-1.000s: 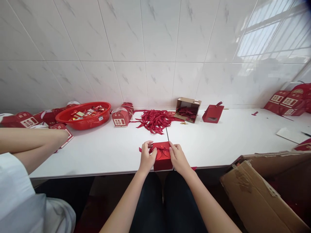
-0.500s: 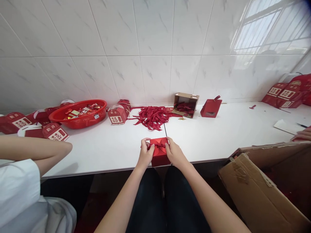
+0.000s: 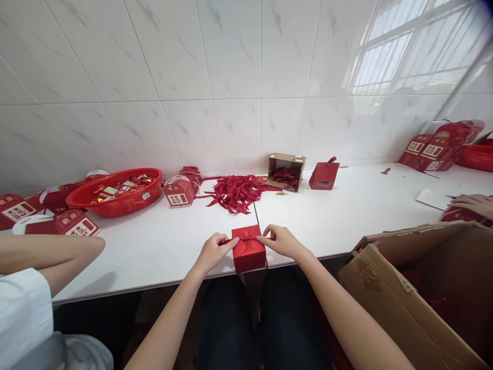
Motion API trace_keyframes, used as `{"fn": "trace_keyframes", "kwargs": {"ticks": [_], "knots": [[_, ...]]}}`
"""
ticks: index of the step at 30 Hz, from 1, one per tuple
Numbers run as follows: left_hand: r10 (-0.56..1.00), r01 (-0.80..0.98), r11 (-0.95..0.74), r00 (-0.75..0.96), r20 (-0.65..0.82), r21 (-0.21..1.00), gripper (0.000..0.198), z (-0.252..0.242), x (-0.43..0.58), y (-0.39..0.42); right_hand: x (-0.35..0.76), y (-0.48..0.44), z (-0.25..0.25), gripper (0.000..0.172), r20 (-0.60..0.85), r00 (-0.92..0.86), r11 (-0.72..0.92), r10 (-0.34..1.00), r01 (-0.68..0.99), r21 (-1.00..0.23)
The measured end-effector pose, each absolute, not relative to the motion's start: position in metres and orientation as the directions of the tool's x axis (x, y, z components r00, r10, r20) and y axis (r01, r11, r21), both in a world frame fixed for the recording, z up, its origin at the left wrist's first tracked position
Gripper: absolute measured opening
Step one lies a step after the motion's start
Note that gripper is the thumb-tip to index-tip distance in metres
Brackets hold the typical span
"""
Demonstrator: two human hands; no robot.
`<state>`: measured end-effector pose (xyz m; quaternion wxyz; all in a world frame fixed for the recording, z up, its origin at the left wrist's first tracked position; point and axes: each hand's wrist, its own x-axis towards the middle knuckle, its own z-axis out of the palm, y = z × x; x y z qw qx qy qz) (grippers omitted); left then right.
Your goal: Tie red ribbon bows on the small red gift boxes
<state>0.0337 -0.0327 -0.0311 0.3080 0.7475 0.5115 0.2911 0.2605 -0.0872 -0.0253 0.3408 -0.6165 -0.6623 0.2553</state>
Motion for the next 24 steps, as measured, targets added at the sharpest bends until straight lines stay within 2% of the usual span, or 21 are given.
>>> {"fn": "trace_keyframes", "kwargs": {"ticks": [4, 7, 11, 14, 18, 24], "knots": [[0.933, 0.623, -0.353, 0.284, 0.218, 0.698, 0.043, -0.031, 0.031, -0.031, 0.265, -0.085, -0.022, 0.041, 0.160, 0.026, 0.109, 0.987, 0.629, -0.770], [0.931, 0.602, -0.360, 0.277, 0.237, 0.713, 0.042, -0.033, 0.032, -0.032, 0.268, -0.084, -0.026, 0.041, 0.128, 0.069, 0.068, 0.989, 0.556, -0.828], [0.941, 0.520, -0.312, 0.284, 0.183, 0.795, 0.042, -0.035, 0.035, -0.035, 0.272, -0.085, -0.028, 0.045, 0.002, 0.029, -0.009, 1.000, 0.353, -0.936], [0.952, 0.422, -0.200, 0.296, 0.075, 0.884, 0.042, -0.040, 0.037, -0.038, 0.276, -0.086, -0.028, 0.046, -0.064, -0.024, -0.056, 0.998, 0.233, -0.971], [0.967, 0.291, -0.120, 0.250, 0.045, 0.949, 0.040, -0.046, 0.039, -0.041, 0.278, -0.084, -0.031, 0.043, -0.018, 0.005, -0.019, 1.000, 0.228, -0.973], [0.981, 0.352, -0.172, 0.143, 0.129, 0.920, 0.045, -0.044, 0.038, -0.048, 0.275, -0.083, -0.039, 0.042, 0.051, 0.140, 0.012, 0.989, 0.270, -0.963]]}}
